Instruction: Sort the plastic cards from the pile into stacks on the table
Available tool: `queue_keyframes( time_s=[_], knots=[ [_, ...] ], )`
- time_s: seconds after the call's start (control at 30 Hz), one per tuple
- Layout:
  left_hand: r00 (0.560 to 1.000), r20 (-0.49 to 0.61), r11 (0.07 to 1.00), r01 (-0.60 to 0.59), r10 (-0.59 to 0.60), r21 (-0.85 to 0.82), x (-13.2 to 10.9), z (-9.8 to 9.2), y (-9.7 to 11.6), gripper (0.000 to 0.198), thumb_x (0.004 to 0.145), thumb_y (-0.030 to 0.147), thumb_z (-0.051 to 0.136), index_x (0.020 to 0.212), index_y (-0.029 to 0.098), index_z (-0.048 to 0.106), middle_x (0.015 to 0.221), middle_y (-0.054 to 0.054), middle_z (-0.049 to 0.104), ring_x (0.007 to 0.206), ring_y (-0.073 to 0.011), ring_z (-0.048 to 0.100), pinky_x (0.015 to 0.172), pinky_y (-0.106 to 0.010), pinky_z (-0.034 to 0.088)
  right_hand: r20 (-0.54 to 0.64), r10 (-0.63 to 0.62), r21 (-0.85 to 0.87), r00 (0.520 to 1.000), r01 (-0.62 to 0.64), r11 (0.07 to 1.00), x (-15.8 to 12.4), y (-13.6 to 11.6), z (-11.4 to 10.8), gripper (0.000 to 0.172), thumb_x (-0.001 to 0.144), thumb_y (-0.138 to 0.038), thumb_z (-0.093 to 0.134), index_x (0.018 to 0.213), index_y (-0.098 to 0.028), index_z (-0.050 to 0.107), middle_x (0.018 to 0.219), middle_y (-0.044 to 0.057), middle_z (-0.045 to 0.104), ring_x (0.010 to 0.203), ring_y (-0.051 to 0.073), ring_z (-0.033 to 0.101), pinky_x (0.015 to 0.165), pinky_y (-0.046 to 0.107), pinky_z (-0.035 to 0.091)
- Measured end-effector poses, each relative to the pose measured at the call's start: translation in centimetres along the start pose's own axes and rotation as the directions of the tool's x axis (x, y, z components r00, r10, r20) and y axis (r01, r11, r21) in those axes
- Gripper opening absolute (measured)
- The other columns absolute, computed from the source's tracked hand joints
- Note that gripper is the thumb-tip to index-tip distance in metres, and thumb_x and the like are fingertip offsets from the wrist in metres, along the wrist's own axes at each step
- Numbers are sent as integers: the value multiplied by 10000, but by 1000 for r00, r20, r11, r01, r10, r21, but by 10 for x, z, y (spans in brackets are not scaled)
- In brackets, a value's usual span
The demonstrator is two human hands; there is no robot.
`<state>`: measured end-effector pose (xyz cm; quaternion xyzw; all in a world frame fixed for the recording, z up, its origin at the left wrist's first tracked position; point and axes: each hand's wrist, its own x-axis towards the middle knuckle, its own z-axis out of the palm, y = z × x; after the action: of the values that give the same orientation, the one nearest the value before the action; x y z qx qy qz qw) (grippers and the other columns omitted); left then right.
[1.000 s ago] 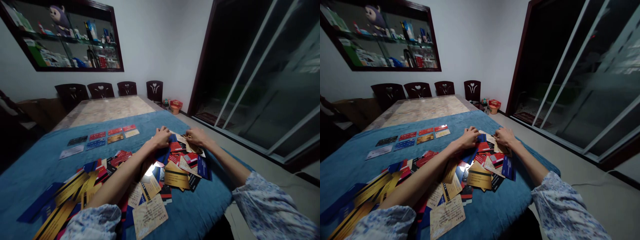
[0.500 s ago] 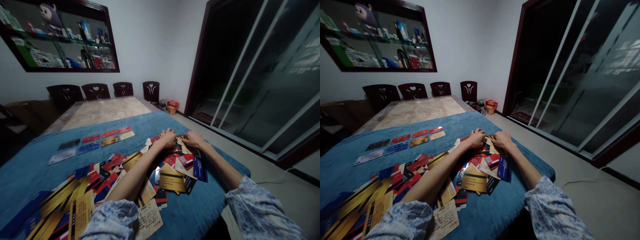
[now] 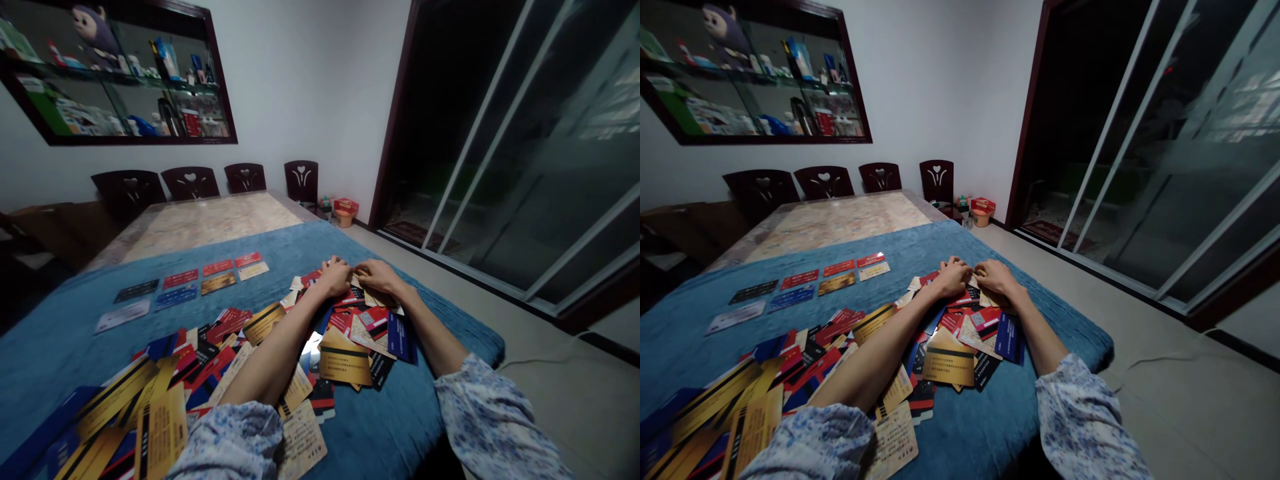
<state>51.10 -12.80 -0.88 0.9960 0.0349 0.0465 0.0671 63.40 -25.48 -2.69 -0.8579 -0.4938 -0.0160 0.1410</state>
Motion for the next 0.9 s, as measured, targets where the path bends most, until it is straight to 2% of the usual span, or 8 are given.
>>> queue_keyframes(
  time_s=[0.27,0.43,0.67,0.8,0.9],
  knots=[
    [999,-32,1000,-1,1,-13,2,6,0,377,821,99,489,1145,189,661,1293,-131,616,1302,-325,386,1019,-540,378,-82,-171,169,982,183,968,-8,16,3,331,777,-234,546,1017,-171,765,935,68,758,802,193,648,720,263,460],
    [999,-51,999,-19,18,-35,3,9,-2,370,837,101,475,1138,182,673,1287,-127,643,1296,-311,403,1010,-518,382,-93,-232,308,968,249,918,-12,14,-1,346,776,-201,541,1029,-187,776,995,60,774,882,215,686,826,306,509],
    [996,-88,1000,-30,29,-9,1,6,-3,333,837,90,487,1063,178,716,1179,-121,700,1258,-298,434,1006,-508,368,-138,-208,367,968,245,897,-15,8,-2,300,826,-252,544,996,-186,782,1008,66,779,934,226,702,871,325,521],
    [994,-106,999,-6,2,-37,3,7,-6,352,829,93,492,1066,198,731,1176,-119,706,1247,-297,434,1011,-512,363,-171,-177,329,969,226,917,-15,12,-1,250,792,-278,609,953,-193,780,984,64,776,945,228,688,878,326,513],
    [989,-144,996,24,-37,-88,6,9,-10,349,821,90,490,1023,209,748,1127,-112,722,1239,-292,446,1021,-512,352,-180,-125,288,976,173,942,-14,16,1,242,744,-213,619,925,-201,779,956,48,772,927,221,676,861,312,507]
  ],
)
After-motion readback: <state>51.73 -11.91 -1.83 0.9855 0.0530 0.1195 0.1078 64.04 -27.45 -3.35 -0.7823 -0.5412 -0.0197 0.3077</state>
